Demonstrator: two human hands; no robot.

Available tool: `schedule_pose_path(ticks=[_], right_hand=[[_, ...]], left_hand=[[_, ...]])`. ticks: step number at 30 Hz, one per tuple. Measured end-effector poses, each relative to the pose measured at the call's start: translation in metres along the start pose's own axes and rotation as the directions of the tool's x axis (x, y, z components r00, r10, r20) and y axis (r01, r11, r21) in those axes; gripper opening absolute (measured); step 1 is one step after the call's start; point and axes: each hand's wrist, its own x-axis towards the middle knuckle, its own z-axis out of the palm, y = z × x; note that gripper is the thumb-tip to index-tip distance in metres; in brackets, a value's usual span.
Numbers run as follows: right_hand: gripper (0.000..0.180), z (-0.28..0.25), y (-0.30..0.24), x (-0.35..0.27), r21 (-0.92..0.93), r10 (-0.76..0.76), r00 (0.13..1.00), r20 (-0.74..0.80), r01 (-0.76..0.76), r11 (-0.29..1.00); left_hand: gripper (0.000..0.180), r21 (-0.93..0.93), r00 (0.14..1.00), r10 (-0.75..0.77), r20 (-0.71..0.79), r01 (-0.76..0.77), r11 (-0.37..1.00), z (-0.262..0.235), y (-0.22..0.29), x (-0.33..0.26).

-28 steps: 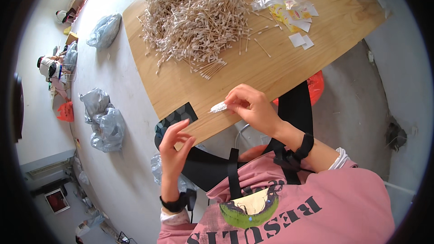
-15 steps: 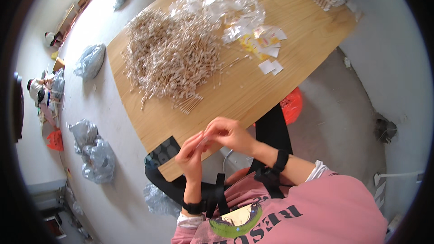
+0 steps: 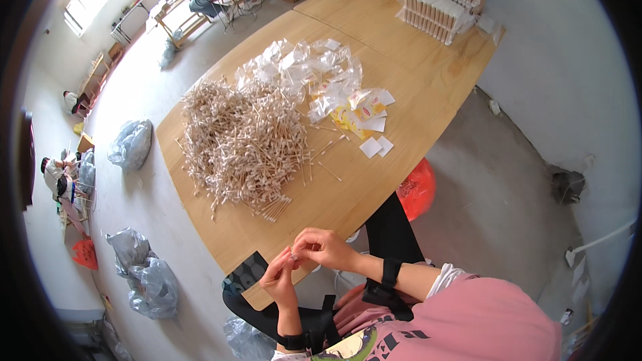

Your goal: Packaging cotton swabs into individual plastic packets.

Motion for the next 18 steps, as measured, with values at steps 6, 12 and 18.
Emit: schedule_pose_path(ticks=[6, 12, 18], right_hand=[[0.008, -0.008, -0.007, -0.006, -0.004, 0.055, 0.998, 0.028, -0.055, 0.998], [0.008, 0.004, 0.010, -0.005, 0.138, 0.069, 0.997, -0.026, -0.065, 0.988], [0.014, -0.011, -0.008, 0.000, 0.220, 0.196, 0.981, 0.009, -0.193, 0.956]], left_hand=[[0.011, 0.095, 0.996, 0.070, 0.056, -0.075, 0.993, 0.003, -0.003, -0.004], [0.014, 0.079, 0.997, 0.016, 0.078, -0.022, 0.997, -0.002, 0.006, 0.004], [0.016, -0.042, 0.995, 0.060, 0.075, -0.057, 0.997, 0.003, 0.002, 0.003]])
